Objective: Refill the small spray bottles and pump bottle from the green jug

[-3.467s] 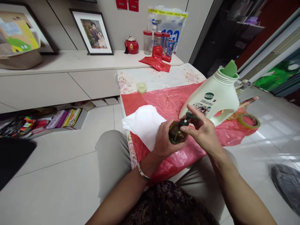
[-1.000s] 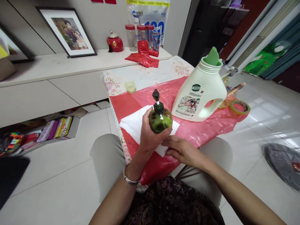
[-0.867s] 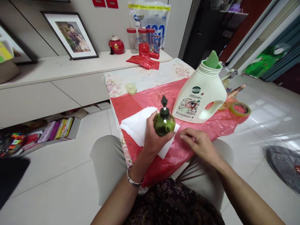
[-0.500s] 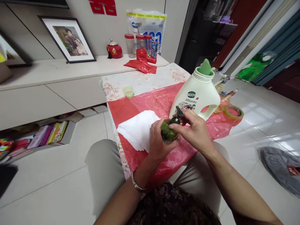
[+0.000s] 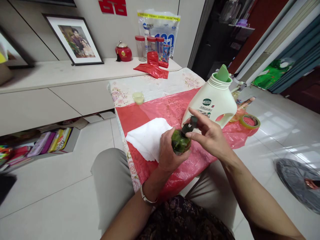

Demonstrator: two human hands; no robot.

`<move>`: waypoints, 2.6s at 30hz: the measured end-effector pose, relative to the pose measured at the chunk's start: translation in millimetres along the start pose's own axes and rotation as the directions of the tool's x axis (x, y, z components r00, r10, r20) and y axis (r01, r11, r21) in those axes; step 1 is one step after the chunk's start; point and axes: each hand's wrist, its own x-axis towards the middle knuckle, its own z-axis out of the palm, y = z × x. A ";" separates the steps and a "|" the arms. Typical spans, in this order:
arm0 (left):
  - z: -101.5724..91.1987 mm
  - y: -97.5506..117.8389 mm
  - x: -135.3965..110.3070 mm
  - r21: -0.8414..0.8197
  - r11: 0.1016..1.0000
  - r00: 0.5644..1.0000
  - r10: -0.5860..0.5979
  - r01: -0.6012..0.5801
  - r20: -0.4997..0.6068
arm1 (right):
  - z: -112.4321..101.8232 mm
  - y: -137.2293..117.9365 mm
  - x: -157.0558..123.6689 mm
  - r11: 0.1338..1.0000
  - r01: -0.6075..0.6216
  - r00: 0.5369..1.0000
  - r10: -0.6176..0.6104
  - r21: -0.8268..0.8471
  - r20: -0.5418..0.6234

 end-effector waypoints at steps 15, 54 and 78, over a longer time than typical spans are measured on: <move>-24.8 8.0 -8.5 -0.031 0.988 0.979 -0.156 0.153 -0.132 | -33.7 -29.0 -3.8 0.916 0.279 0.789 -0.047 0.289 -0.612; -32.6 -4.3 -24.8 -0.645 0.612 0.867 -0.467 0.458 0.173 | -24.7 -3.5 -11.9 0.903 0.193 0.840 0.050 0.383 -0.540; -37.6 -5.7 -20.3 -0.756 0.348 0.817 -0.405 0.554 0.411 | 3.9 -0.3 24.2 0.825 -0.423 0.905 0.363 0.375 0.223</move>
